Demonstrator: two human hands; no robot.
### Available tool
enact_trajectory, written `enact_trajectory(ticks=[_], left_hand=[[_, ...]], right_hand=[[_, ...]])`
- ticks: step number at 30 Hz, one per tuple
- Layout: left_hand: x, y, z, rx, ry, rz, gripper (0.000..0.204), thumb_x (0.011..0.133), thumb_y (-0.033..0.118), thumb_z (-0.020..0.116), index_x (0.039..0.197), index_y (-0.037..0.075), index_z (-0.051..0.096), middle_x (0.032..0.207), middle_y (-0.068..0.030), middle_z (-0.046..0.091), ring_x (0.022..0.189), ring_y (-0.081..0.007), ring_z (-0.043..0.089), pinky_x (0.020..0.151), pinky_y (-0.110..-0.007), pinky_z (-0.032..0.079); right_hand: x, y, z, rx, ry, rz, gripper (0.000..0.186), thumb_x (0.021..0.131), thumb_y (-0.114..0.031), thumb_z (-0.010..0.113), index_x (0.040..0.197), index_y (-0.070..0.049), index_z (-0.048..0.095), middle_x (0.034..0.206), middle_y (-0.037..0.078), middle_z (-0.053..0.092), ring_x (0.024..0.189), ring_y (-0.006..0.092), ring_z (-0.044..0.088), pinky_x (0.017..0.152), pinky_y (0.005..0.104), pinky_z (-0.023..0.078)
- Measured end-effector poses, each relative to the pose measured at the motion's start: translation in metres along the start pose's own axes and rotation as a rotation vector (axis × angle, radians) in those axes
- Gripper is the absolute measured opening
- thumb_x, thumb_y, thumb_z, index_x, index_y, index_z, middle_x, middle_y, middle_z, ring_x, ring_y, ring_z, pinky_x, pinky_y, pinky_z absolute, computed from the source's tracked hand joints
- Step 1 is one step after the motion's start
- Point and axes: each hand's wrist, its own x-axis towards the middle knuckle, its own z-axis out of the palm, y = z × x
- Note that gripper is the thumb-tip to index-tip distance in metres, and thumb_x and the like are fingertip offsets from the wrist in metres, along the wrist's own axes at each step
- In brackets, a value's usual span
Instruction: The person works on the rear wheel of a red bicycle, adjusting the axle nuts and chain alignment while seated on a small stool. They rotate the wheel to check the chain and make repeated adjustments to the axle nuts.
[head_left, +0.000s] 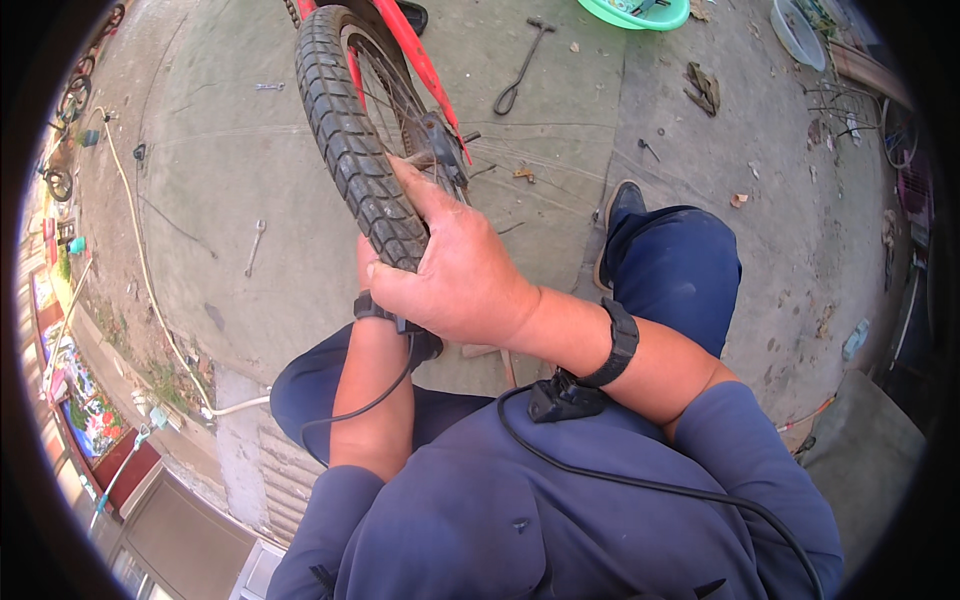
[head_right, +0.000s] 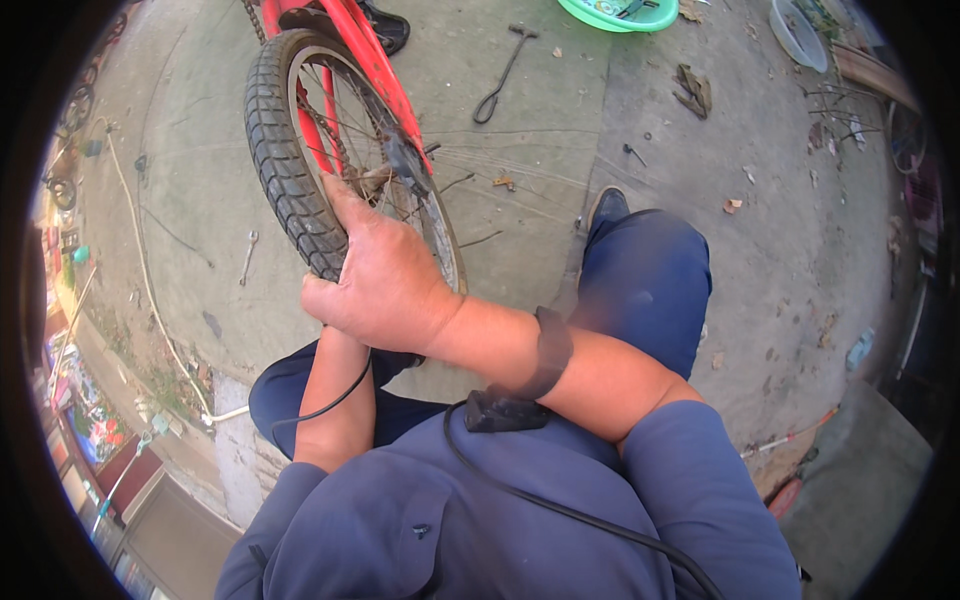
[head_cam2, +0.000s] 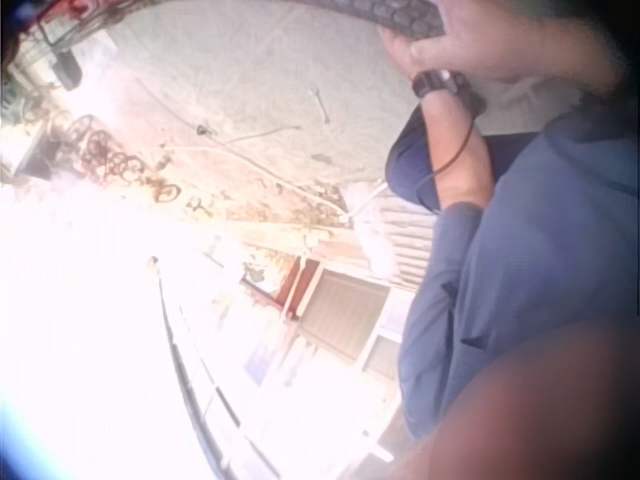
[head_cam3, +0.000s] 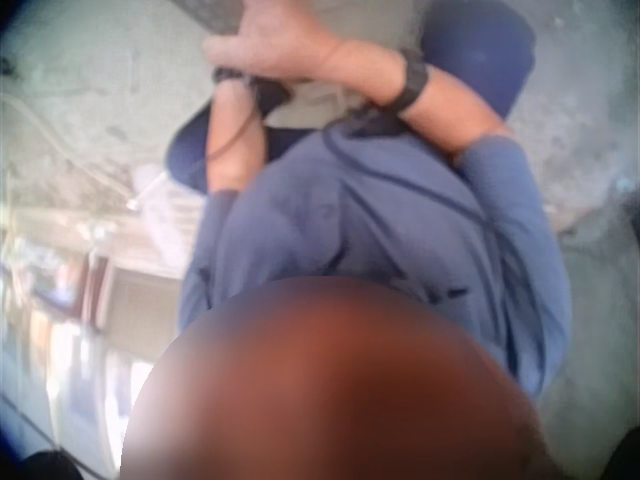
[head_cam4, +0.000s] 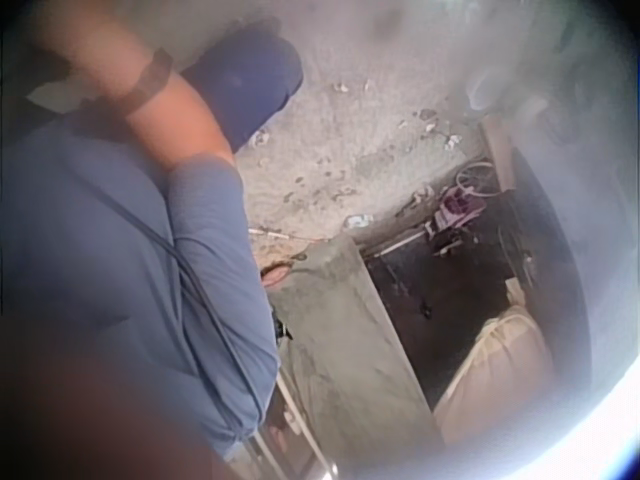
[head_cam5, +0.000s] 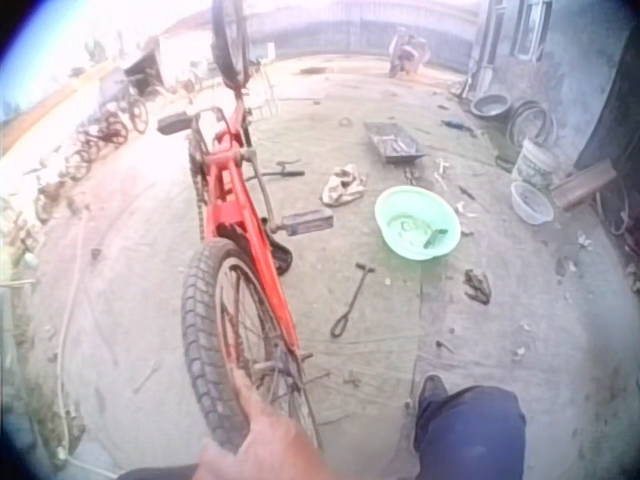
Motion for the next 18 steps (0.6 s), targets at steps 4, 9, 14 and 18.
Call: enact_trajectory(ticks=[4,9,14,18], left_hand=[[-0.002,0.006,0.0,0.079,0.033,-0.012,0.034,0.105,0.028,0.045,0.128,0.006,0.056,0.114,-0.0076,0.066,0.102,-0.0197,0.067,0.086,-0.035,0.057],[-0.007,0.016,-0.002,0.168,0.057,0.025,0.034,0.104,0.025,0.045,0.129,0.003,0.056,0.113,-0.0081,0.066,0.1,-0.0199,0.068,0.084,-0.034,0.057],[-0.002,0.016,0.005,0.174,0.037,0.026,0.034,0.103,0.021,0.047,0.129,0.001,0.055,0.112,-0.0089,0.067,0.098,-0.02,0.068,0.083,-0.034,0.057],[0.005,0.017,0.011,0.178,0.018,0.029,0.034,0.102,0.018,0.048,0.13,-0.001,0.055,0.11,-0.0094,0.067,0.097,-0.0201,0.068,0.081,-0.034,0.057]], right_hand=[[-0.004,0.0,-0.003,0.007,-0.029,0.046,0.076,0.077,-0.019,0.071,0.145,0.002,0.044,0.118,0.02,0.066,0.108,0.026,0.066,0.096,0.034,0.049],[0.0,0.005,0.003,0.085,0.016,0.011,0.085,0.07,-0.023,0.07,0.143,0.01,0.041,0.094,0.028,0.068,0.088,0.0403,0.069,0.082,0.0438,0.055],[-0.002,0.006,0.001,0.002,0.034,-0.022,0.079,0.075,-0.022,0.07,0.144,0.005,0.044,0.11,0.027,0.066,0.1,0.0375,0.068,0.089,0.0399,0.053],[-0.003,0.002,-0.001,-0.016,0.004,0.038,0.075,0.076,-0.021,0.07,0.144,0.002,0.046,0.116,0.027,0.066,0.105,0.0359,0.068,0.091,0.0377,0.052]])
